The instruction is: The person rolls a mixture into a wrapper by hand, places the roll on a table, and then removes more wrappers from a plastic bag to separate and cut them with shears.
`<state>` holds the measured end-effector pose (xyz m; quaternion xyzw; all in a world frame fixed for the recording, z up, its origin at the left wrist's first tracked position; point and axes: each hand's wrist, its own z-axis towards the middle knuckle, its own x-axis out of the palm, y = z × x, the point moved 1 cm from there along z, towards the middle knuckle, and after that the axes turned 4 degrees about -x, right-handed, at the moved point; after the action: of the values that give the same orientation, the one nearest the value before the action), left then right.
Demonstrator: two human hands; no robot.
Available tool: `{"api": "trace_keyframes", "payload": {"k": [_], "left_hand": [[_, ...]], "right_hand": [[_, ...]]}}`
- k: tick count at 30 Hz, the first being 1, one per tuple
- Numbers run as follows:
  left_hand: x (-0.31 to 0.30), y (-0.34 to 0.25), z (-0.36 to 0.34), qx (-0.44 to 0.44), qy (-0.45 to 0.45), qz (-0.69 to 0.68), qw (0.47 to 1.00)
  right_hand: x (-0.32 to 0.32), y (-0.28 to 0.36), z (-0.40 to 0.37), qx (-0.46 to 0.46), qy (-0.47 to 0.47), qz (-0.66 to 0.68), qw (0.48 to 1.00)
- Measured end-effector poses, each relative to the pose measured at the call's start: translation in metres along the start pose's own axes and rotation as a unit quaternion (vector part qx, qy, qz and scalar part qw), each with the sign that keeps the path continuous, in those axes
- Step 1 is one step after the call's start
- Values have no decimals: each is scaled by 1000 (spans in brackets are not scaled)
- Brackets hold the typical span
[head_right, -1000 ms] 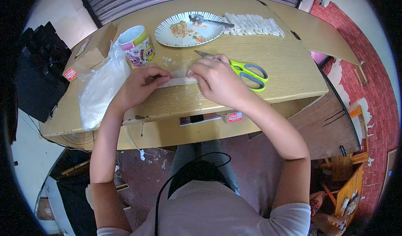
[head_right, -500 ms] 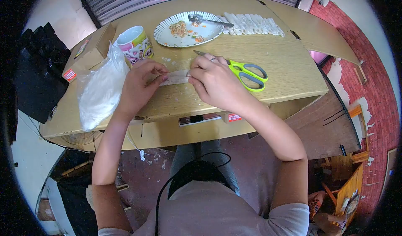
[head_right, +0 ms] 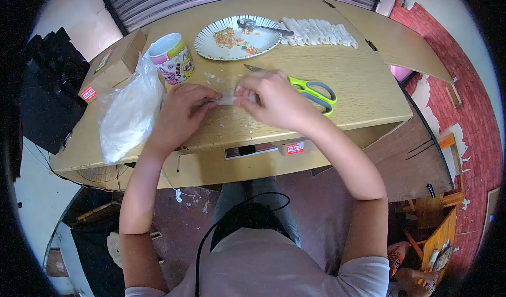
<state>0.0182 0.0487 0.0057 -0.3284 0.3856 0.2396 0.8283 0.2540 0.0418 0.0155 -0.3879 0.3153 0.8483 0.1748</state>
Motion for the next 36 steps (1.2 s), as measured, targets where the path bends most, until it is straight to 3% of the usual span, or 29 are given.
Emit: {"api": "trace_keyframes", "payload": {"k": [3, 8, 10, 11, 13, 14, 18, 21, 23, 27, 29, 33, 35, 36], "left_hand": [[-10, 2, -1, 4, 34, 12, 999], [-1, 1, -26, -21, -42, 59, 997], [1, -3, -31, -48, -42, 39, 997], [3, -5, -33, -75, -43, 17, 996], [2, -9, -32, -81, -43, 10, 996], [2, -11, -31, -87, -42, 4, 995], [5, -13, -30, -83, -65, 4, 994], [5, -12, -31, -69, -64, -22, 995], [5, -13, -31, -65, -69, -11, 995], [6, -11, -32, -70, -68, -20, 995], [6, -11, -32, -65, -73, -21, 995], [6, -11, -32, -66, -70, -24, 995], [6, -10, -32, -59, -70, -33, 995], [6, -10, -33, -60, -70, -31, 995]], "right_hand": [[13, 20, -9, -30, -44, -37, 998], [22, 47, -8, 27, -20, -37, 999], [19, 47, -4, 110, 43, 106, 987], [17, 44, -1, 109, 45, 107, 987], [10, 35, 6, 94, 19, 72, 993], [17, 22, 7, 20, -26, 47, 998], [20, 17, 3, -53, -11, -28, 998], [12, 23, 5, -100, 16, -119, 988], [3, 25, 17, -60, 114, -146, 981], [0, 19, 61, -74, 33, -103, 991], [0, 16, 93, -108, -46, -8, 993], [17, 20, 159, -136, -46, -30, 989], [29, 28, 191, -43, 184, -105, 976], [36, 31, 201, -45, 183, -104, 977]]}}
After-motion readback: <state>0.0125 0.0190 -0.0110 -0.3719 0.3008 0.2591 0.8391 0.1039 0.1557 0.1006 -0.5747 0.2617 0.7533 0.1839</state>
